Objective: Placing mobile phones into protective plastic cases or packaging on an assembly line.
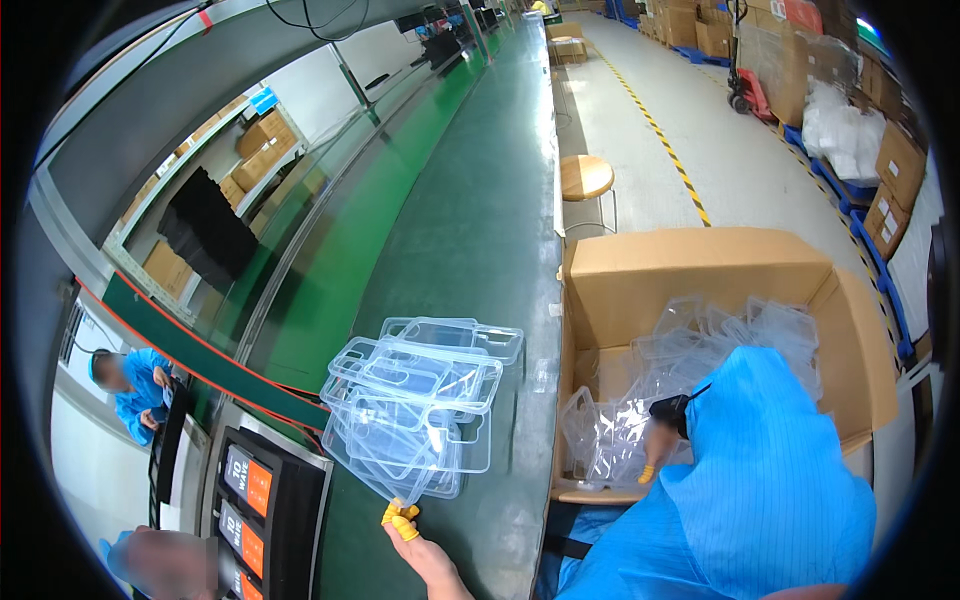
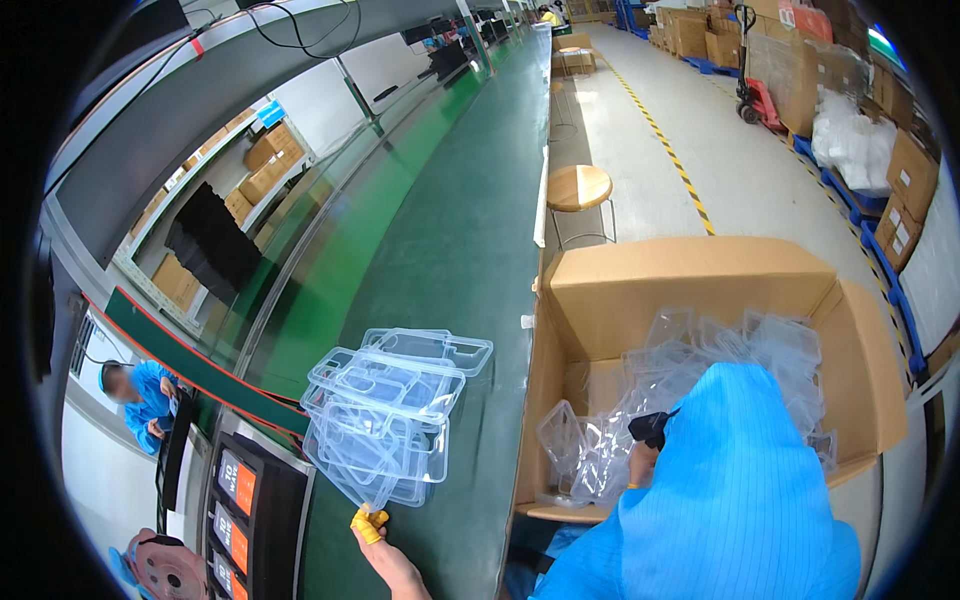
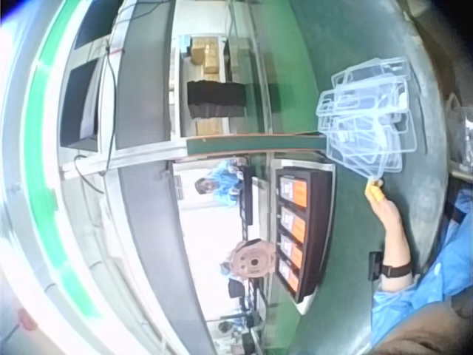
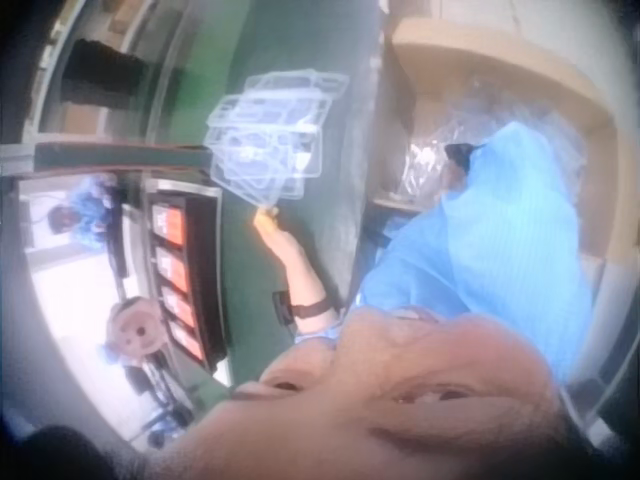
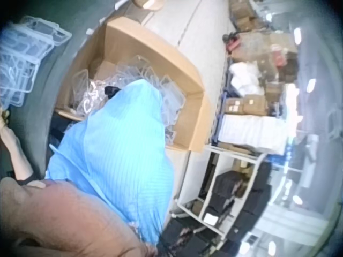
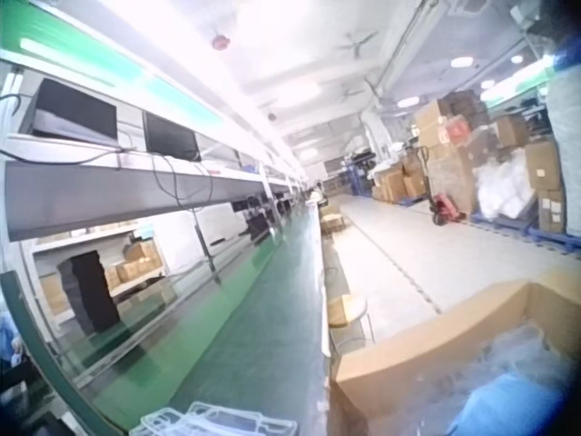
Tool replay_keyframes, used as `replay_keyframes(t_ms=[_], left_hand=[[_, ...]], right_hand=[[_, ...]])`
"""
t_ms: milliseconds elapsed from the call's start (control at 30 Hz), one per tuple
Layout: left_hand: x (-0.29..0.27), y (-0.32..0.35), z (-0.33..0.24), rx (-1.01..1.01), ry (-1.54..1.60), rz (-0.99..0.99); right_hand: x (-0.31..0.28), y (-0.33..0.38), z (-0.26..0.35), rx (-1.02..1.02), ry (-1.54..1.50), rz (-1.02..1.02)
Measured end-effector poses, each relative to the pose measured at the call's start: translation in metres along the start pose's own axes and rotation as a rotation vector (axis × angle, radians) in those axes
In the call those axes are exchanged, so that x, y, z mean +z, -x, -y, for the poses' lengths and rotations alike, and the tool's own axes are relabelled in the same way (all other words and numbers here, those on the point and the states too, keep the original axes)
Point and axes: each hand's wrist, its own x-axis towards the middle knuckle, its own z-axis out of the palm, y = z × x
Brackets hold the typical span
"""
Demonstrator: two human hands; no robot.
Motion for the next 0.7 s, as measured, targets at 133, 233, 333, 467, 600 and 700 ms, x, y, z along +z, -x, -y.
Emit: replay_keyframes(t_ms=[133,233,333,467,600,700], left_hand=[[-0.0013,-0.0012,-0.0005,0.002,-0.024,0.016],[-0.0041,-0.0007,0.0008,0.013,-0.011,0.028],[-0.0011,-0.0035,0.0002,-0.006,-0.011,0.024],[-0.0008,-0.0042,0.0035,0.007,0.002,0.026],[-0.0024,-0.0041,0.0038,0.016,-0.003,0.029],[-0.0017,-0.0027,0.0009,0.02,0.014,0.029]], right_hand=[[-0.0007,0.0026,0.0036,-0.029,-0.038,-0.025],[-0.0023,0.0038,0.0072,-0.036,-0.056,-0.01],[-0.0025,0.0046,0.0067,-0.043,-0.089,-0.003],[-0.0019,0.0046,0.008,-0.062,-0.123,0.006],[-0.0045,0.0048,0.007,-0.076,-0.158,0.03],[-0.0029,0.0046,0.0051,-0.076,-0.194,0.053]])
